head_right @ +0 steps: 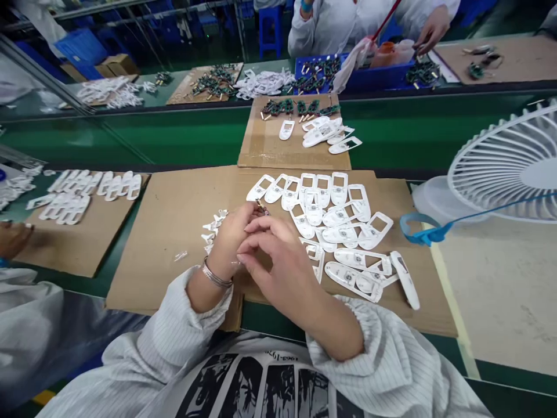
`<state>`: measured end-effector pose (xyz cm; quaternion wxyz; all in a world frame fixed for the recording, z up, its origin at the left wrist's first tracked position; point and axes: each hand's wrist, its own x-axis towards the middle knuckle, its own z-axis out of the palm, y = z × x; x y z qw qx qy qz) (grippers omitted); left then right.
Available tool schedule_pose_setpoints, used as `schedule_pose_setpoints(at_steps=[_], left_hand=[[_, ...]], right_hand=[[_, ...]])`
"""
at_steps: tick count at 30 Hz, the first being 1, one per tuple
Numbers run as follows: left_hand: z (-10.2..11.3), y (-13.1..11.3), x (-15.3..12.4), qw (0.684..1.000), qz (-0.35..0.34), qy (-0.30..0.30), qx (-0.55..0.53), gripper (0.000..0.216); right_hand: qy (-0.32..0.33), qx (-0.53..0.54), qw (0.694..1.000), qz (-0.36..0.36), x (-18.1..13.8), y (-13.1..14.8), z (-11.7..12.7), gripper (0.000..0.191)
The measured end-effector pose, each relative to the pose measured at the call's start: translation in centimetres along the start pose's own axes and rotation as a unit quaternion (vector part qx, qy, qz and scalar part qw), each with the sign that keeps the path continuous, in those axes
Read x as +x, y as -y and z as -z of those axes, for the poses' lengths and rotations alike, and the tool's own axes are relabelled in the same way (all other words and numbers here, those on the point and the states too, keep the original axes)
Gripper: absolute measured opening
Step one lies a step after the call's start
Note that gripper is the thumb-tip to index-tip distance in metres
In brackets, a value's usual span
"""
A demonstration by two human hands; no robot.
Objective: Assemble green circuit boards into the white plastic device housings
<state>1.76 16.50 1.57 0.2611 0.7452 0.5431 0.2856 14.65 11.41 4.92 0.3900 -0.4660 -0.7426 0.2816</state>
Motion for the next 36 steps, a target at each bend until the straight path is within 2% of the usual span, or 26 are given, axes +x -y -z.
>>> schedule_pose_setpoints(at_steps=[3,6,8,9,10,12,13,15,17,20,26,29,32,34,36], left_hand=[[-0.1,0.4,-0.6,1.0,0.006,0.008,0.004,0.007],[1.0,0.8,-1.1,0.999,0.026,0.015,-0.041,0.007],[2.9,1.4,-1.5,0.993,0.05,-0.018,-0.107,0.013],[4.0,1.8,-1.7,0.983,0.069,-0.057,-0.161,0.019],[5.2,2.2,-2.0,0.965,0.087,-0.11,-0.223,0.024],[7.3,3.0,-2.6,0.916,0.115,-0.196,-0.331,0.028],[8.0,3.3,-2.9,0.895,0.124,-0.219,-0.369,0.029],[8.7,3.8,-3.4,0.868,0.138,-0.228,-0.419,0.028],[8.6,4.1,-3.7,0.859,0.141,-0.22,-0.44,0.027],[8.0,4.5,-3.9,0.858,0.141,-0.205,-0.45,0.026],[7.4,3.8,-3.3,0.842,0.163,-0.18,-0.482,0.027],[6.7,2.7,-2.6,0.824,0.167,-0.109,-0.53,0.03],[5.2,1.8,-1.9,0.79,0.155,-0.018,-0.594,0.034],[3.9,1.6,-1.6,0.761,0.146,0.037,-0.631,0.037],[2.7,1.7,-1.4,0.744,0.139,0.083,-0.648,0.04]], right_hand=[[-0.005,-0.028,0.999,0.031,0.0,0.3,-0.7,0.009],[-0.008,-0.021,0.999,0.034,0.2,0.5,-0.1,0.014],[-0.024,-0.034,0.999,0.033,0.6,0.2,0.6,0.019],[-0.023,-0.054,0.998,0.033,1.0,0.0,0.9,0.019],[-0.008,-0.085,0.996,0.032,1.5,-0.3,1.0,0.014],[0.068,-0.165,0.983,0.039,2.8,-1.0,0.5,0.004],[0.115,-0.208,0.97,0.047,3.5,-1.2,-0.2,0.009],[0.186,-0.284,0.938,0.069,5.0,-1.4,-1.8,0.018],[0.211,-0.308,0.923,0.089,6.3,-1.4,-3.4,0.023],[0.223,-0.315,0.917,0.103,7.4,-1.5,-4.9,0.026],[0.217,-0.335,0.913,0.087,8.0,-2.0,-5.2,0.021],[0.2,-0.334,0.919,0.066,7.9,-1.9,-4.0,0.022],[0.163,-0.316,0.934,0.044,7.0,-2.4,-1.7,0.021],[0.122,-0.23,0.965,0.021,5.8,-3.2,0.2,0.021],[0.075,-0.079,0.994,-0.025,4.4,-4.2,1.8,0.022]])
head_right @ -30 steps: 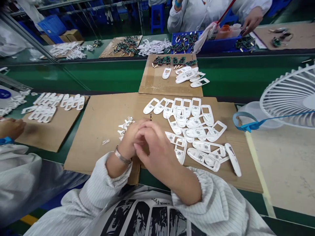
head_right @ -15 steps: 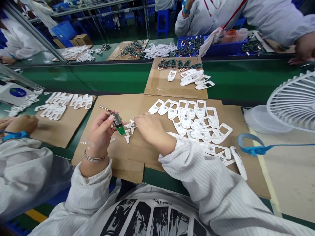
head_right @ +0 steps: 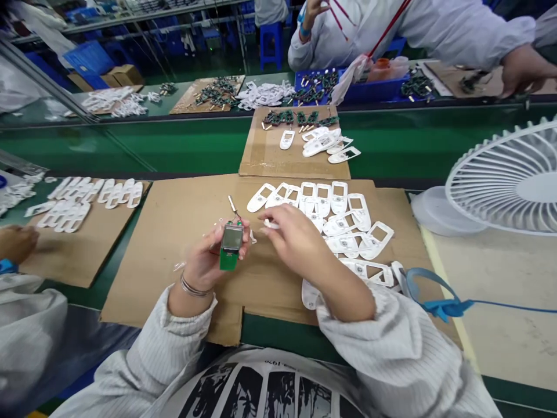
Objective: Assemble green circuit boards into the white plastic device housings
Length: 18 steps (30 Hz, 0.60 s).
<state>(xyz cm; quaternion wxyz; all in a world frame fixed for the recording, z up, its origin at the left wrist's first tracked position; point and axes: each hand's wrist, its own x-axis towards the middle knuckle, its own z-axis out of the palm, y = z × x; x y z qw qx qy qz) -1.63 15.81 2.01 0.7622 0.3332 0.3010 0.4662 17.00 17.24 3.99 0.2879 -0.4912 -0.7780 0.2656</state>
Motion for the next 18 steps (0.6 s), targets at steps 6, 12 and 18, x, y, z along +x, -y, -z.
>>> schedule_pose_setpoints(at_steps=[6,12,18], left_hand=[[0.1,1.5,0.4,0.978,-0.095,-0.016,0.186,0.026],[-0.3,1.3,0.2,0.806,-0.279,-0.03,0.521,0.03],[-0.4,1.8,-0.1,0.707,-0.339,-0.033,0.619,0.034]], right_hand=[[-0.099,0.346,0.922,-0.146,-3.2,-2.0,1.1,0.011],[-0.132,0.38,0.906,-0.133,-4.3,-1.9,1.0,0.009],[-0.132,0.277,0.945,-0.112,-4.9,-1.6,1.1,0.016]])
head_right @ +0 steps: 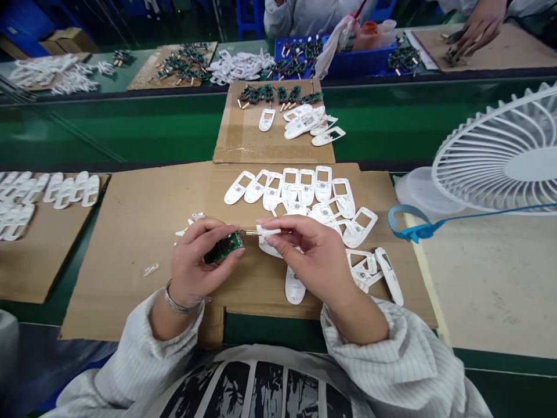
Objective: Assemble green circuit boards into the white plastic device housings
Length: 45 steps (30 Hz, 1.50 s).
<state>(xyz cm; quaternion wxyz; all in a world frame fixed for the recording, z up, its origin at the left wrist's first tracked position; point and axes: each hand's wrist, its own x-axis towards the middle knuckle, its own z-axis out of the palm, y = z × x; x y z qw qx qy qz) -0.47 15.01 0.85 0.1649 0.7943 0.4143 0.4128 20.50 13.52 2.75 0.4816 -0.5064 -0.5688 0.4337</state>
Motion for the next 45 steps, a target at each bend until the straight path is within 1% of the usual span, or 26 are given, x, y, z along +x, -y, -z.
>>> schedule_pose_setpoints(at_steps=[4,8,10,13,15,19,22,24,28,30,32,35,38,45], left_hand=[[0.0,-0.1,-0.2,0.997,-0.033,0.002,0.062,0.031],[0.0,-0.2,-0.2,0.994,-0.064,0.001,0.09,0.031],[0.0,-0.3,-0.2,0.993,-0.07,0.003,0.09,0.031],[0.0,-0.3,-0.2,0.994,-0.069,0.011,0.082,0.03],[-0.1,-0.2,-0.2,0.994,-0.068,0.023,0.078,0.031],[-0.3,-0.2,-0.3,0.995,-0.062,0.043,0.071,0.032],[-0.3,-0.2,-0.3,0.996,-0.061,0.036,0.061,0.029],[-0.3,-0.2,-0.3,0.996,-0.07,0.029,0.052,0.029],[-0.3,-0.3,-0.4,0.995,-0.092,0.025,0.042,0.032],[-0.3,-0.3,-0.4,0.993,-0.099,0.036,0.044,0.03],[-0.4,-0.4,-0.4,0.993,-0.101,0.048,0.048,0.028],[-0.5,-0.5,-0.5,0.993,-0.09,0.051,0.048,0.027],[-0.6,-0.6,-0.5,0.995,-0.08,0.044,0.047,0.026],[-0.7,-0.8,-0.6,0.996,-0.051,0.052,0.051,0.02]], right_hand=[[-0.004,-0.107,0.994,0.01,-0.1,-0.1,-0.1,0.015],[-0.014,-0.221,0.972,0.079,0.0,-0.3,-0.3,0.012],[0.003,-0.215,0.972,0.098,0.0,-0.4,-0.3,0.011],[0.021,-0.158,0.984,0.074,0.0,-0.6,-0.3,0.01],[0.023,-0.145,0.986,0.073,0.0,-0.6,-0.2,0.009],[0.027,-0.176,0.979,0.103,-0.1,-0.6,-0.1,0.008],[0.022,-0.221,0.969,0.107,-0.2,-0.6,-0.1,0.01],[0.02,-0.231,0.968,0.099,-0.2,-0.7,-0.1,0.01],[0.031,-0.184,0.979,0.078,-0.3,-0.9,-0.1,0.009],[0.051,-0.156,0.984,0.074,-0.4,-0.9,-0.1,0.008],[0.056,-0.151,0.985,0.063,-0.5,-0.9,-0.1,0.008],[0.039,-0.164,0.985,0.044,-0.6,-1.0,-0.2,0.009],[0.041,-0.168,0.984,0.038,-0.7,-1.1,-0.3,0.009],[0.063,-0.191,0.978,0.063,-0.7,-0.6,-0.2,0.009]])
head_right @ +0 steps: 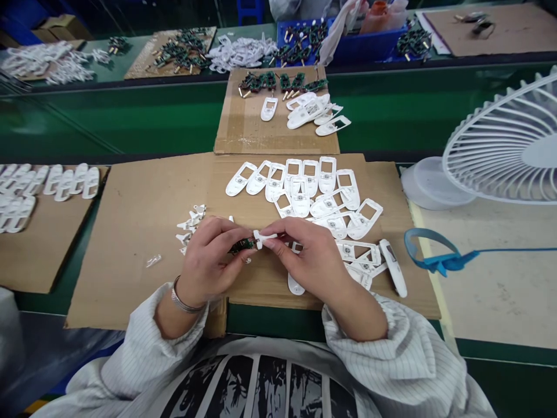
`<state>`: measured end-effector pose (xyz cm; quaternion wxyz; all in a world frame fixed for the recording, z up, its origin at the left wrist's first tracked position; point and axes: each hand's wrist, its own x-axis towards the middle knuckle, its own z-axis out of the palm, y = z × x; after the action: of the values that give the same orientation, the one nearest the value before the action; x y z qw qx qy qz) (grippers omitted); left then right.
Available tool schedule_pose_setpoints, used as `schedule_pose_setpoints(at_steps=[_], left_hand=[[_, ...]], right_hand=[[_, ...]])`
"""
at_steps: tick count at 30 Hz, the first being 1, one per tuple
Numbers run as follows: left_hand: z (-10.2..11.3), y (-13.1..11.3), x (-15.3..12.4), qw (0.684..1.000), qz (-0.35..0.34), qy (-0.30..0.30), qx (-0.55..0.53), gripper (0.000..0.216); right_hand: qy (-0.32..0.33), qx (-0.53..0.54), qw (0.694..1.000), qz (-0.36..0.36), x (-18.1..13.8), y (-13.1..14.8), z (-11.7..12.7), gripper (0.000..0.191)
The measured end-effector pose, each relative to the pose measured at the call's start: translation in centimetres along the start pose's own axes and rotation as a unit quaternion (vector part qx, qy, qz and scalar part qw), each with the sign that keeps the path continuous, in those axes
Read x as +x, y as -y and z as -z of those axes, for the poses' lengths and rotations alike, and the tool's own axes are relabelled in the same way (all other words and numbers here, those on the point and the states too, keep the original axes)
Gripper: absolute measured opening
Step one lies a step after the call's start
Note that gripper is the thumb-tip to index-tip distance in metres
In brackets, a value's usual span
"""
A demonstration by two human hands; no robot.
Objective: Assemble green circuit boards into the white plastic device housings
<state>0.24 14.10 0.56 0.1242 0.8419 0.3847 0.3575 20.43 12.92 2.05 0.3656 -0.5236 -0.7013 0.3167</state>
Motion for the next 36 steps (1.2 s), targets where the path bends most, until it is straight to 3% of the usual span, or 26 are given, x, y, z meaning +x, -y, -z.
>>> schedule_pose_setpoints(at_steps=[6,9,14,21,29,36], left_hand=[[-0.1,-0.1,0.0,1.0,-0.008,-0.015,-0.014,0.023],[-0.3,-0.2,0.0,0.999,-0.001,-0.03,-0.01,0.021],[-0.5,-0.2,-0.1,1.0,0.001,-0.019,0.021,0.016],[-0.5,-0.1,0.1,0.999,0.005,-0.006,0.034,0.02],[-0.4,0.0,0.0,0.999,-0.007,-0.002,0.039,0.019],[-0.5,-0.1,-0.3,0.997,-0.028,-0.012,0.074,0.017]], right_hand=[[0.01,-0.044,0.999,0.021,0.2,0.2,0.4,0.009],[0.0,-0.004,1.0,0.012,0.2,0.3,0.2,0.007],[0.005,0.035,0.998,0.061,0.1,0.3,-0.6,0.009],[-0.036,0.015,0.999,0.014,0.1,-0.3,-0.1,0.009],[-0.002,-0.039,0.998,0.039,0.2,0.2,0.4,0.009],[-0.001,-0.033,0.999,-0.014,0.2,-0.1,0.3,0.012]])
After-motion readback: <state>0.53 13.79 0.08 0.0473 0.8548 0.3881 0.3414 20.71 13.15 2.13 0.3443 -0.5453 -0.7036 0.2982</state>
